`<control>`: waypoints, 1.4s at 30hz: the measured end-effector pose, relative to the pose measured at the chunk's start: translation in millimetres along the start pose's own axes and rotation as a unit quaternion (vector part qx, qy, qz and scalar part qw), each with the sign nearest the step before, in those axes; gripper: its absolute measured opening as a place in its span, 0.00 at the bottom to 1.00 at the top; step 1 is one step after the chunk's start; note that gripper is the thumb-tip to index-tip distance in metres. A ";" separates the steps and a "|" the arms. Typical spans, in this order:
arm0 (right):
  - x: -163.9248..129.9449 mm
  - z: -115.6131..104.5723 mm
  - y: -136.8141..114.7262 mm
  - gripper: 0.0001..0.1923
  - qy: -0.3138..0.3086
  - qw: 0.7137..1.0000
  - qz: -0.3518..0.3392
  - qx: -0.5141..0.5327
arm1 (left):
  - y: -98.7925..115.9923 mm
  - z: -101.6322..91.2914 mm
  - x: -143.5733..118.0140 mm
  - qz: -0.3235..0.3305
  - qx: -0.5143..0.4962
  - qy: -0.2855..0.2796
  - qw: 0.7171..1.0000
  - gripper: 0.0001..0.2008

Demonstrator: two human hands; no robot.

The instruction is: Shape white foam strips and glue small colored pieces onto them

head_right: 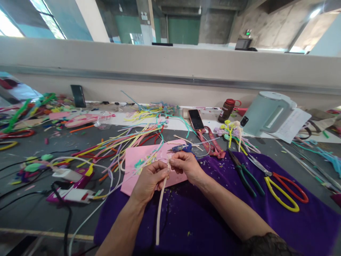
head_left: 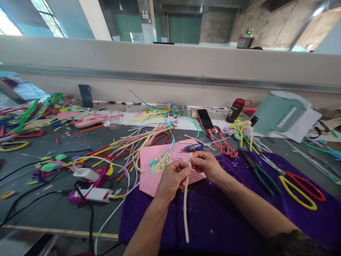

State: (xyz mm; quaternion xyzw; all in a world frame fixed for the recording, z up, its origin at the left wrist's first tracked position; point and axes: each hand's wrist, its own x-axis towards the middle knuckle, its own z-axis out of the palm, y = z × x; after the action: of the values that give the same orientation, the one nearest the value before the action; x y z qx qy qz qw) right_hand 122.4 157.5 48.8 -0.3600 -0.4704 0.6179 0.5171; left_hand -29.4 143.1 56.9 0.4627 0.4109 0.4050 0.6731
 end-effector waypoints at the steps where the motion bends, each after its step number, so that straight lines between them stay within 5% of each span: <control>1: -0.2 0.3 0.0 0.10 0.002 1.000 0.000 -0.001 | -0.1 -0.1 0.1 0.000 0.002 0.001 1.000 0.10; 22: -2.5 5.5 0.4 0.12 0.023 1.000 0.011 -0.012 | -0.7 0.8 -0.1 0.009 0.023 0.004 1.000 0.12; 32: -5.8 8.0 -5.4 0.15 -0.042 0.997 -0.013 -0.065 | 2.3 -5.2 2.9 0.010 -0.097 -0.022 0.995 0.09; 42: -4.1 10.1 0.3 0.12 0.012 0.999 -0.009 -0.045 | -1.3 -6.1 6.1 -0.023 -0.091 -0.047 0.994 0.12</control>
State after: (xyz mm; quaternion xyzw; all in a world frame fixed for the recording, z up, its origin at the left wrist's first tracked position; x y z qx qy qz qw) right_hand 113.7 151.4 51.3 -0.3863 -0.4946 0.5866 0.5118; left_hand -32.8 150.2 53.1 0.4086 0.3506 0.4030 0.7400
